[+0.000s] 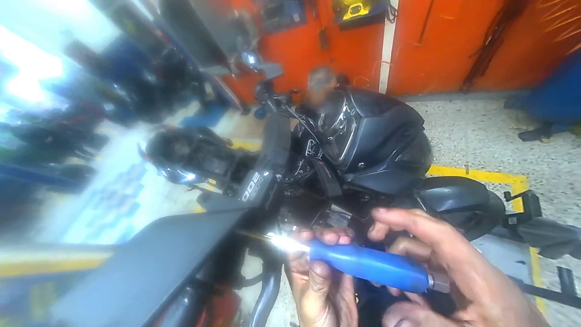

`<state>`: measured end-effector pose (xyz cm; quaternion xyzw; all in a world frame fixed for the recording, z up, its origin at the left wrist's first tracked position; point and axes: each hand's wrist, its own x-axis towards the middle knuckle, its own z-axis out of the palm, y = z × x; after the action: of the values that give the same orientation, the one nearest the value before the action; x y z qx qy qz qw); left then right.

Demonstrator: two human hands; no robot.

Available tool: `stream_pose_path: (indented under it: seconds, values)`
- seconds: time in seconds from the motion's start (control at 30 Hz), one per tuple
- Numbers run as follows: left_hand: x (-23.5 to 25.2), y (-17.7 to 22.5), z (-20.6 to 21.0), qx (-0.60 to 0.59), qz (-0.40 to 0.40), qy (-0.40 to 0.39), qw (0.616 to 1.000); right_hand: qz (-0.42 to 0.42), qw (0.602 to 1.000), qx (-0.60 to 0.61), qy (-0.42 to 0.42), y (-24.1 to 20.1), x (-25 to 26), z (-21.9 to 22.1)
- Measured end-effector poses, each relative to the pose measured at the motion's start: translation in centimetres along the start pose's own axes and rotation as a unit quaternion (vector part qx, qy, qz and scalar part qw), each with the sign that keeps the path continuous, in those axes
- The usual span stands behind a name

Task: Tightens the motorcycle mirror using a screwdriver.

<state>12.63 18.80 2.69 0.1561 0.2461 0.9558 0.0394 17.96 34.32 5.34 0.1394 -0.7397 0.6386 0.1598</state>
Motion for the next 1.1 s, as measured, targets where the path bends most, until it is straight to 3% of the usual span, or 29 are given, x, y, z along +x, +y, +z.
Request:
stream_pose_path:
  seconds: [0.1,0.23,0.3,0.4,0.53,0.67,0.73,0.93,1.1]
  values:
    - [-0.1,-0.3,0.1,-0.055,-0.012,-0.031,0.998,0.036,0.998,0.05,-0.009,-0.2,0.0,-0.2]
    - [0.4,-0.2,0.4,-0.012,-0.028,-0.069,0.997,-0.066,0.997,-0.044,0.015,-0.1,0.4,0.1]
    - [0.4,-0.4,0.4,0.007,-0.014,-0.032,0.999,-0.09,0.994,-0.052,0.036,-0.2,0.6,0.5]
    - [0.3,-0.4,0.3,0.026,0.005,0.005,1.0,-0.067,0.996,-0.05,0.019,-0.3,0.5,0.0]
    - [0.2,-0.7,0.3,-0.045,0.003,-0.023,0.999,0.007,1.0,0.003,0.0,-0.4,0.3,-0.5]
    - [0.8,-0.3,0.7,-0.041,-0.022,-0.069,0.997,-0.065,0.997,-0.048,0.009,-0.3,0.7,-0.2]
    - [1.0,-0.3,0.8,-0.006,-0.009,-0.034,0.999,-0.087,0.995,-0.047,0.021,-0.4,0.8,0.1]
    - [0.7,-0.9,0.2,-0.044,0.015,-0.019,0.999,-0.002,0.999,-0.039,0.017,-0.8,0.5,-0.3]
    - [1.0,-0.5,0.9,-0.018,-0.007,-0.052,0.998,-0.078,0.995,-0.054,0.012,-0.7,1.0,-0.3]
